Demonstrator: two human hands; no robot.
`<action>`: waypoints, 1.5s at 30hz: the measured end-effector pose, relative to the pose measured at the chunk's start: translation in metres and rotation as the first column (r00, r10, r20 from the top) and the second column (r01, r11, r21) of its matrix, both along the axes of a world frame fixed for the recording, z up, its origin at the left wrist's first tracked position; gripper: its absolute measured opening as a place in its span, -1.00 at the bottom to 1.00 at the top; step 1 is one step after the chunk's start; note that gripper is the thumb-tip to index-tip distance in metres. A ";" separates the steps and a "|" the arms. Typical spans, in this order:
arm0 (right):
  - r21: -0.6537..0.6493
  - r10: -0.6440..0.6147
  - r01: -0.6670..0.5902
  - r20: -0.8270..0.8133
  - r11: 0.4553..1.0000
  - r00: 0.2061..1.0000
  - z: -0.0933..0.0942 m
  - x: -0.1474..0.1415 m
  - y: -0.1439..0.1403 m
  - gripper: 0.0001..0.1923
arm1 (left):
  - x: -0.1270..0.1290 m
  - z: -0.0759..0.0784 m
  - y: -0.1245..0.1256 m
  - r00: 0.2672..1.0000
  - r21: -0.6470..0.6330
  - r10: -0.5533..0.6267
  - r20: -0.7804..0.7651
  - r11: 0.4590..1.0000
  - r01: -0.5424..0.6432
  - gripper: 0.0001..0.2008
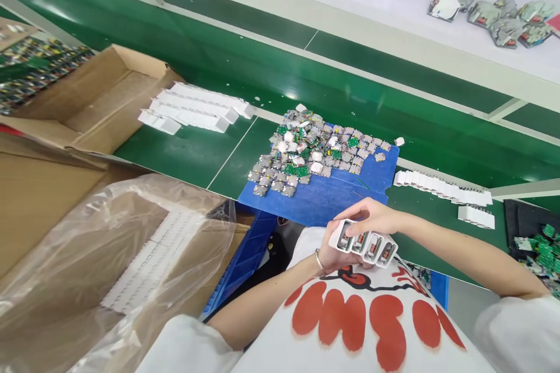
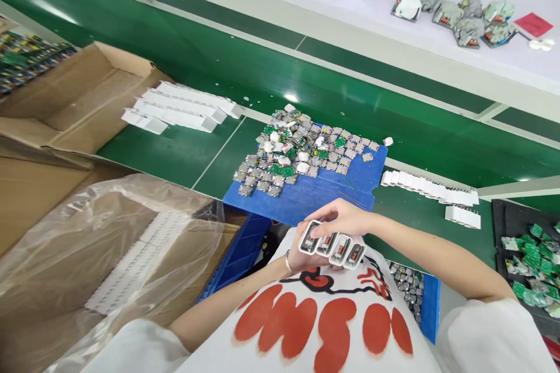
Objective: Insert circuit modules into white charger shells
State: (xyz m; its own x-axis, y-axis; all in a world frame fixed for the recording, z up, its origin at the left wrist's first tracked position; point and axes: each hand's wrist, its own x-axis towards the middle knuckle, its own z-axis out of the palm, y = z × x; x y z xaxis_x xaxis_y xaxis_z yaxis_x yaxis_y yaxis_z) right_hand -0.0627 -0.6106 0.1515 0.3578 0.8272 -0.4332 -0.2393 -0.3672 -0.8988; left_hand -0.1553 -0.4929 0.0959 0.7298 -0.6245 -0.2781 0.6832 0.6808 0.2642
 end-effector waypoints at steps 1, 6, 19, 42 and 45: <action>0.006 -0.022 0.022 0.006 1.000 1.000 -0.001 0.000 -0.001 -0.48 | 0.001 0.000 0.000 1.000 0.007 -0.014 -0.001 1.000 0.014 -0.45; -0.113 -0.232 0.226 -0.047 0.968 0.971 -0.001 -0.001 -0.025 -0.37 | 0.011 -0.005 0.002 0.997 0.103 -0.078 -0.021 0.991 0.080 -0.45; -0.259 -0.338 0.217 -0.687 0.941 0.644 -0.046 -0.012 -0.117 -0.55 | 0.067 0.007 -0.049 0.645 0.174 -0.631 -0.431 0.643 0.746 -0.49; -0.348 -0.256 0.931 0.896 0.107 0.364 -0.177 0.019 -0.264 -0.19 | 0.089 -0.081 -0.003 0.742 0.662 0.529 -0.412 0.733 -0.155 -0.88; -0.322 -0.187 0.944 0.926 0.071 0.329 -0.187 0.022 -0.271 -0.15 | 0.089 -0.081 -0.003 0.733 0.660 0.542 -0.412 0.732 -0.170 -0.89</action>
State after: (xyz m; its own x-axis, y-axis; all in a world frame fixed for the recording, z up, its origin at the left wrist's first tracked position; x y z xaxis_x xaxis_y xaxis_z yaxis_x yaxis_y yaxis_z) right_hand -0.0404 -0.8820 -0.0359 0.9012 -0.4328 -0.0213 -0.4207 -0.8621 -0.2827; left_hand -0.0664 -0.4955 0.0152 0.4579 0.0534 -0.8874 0.5590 0.7589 0.3341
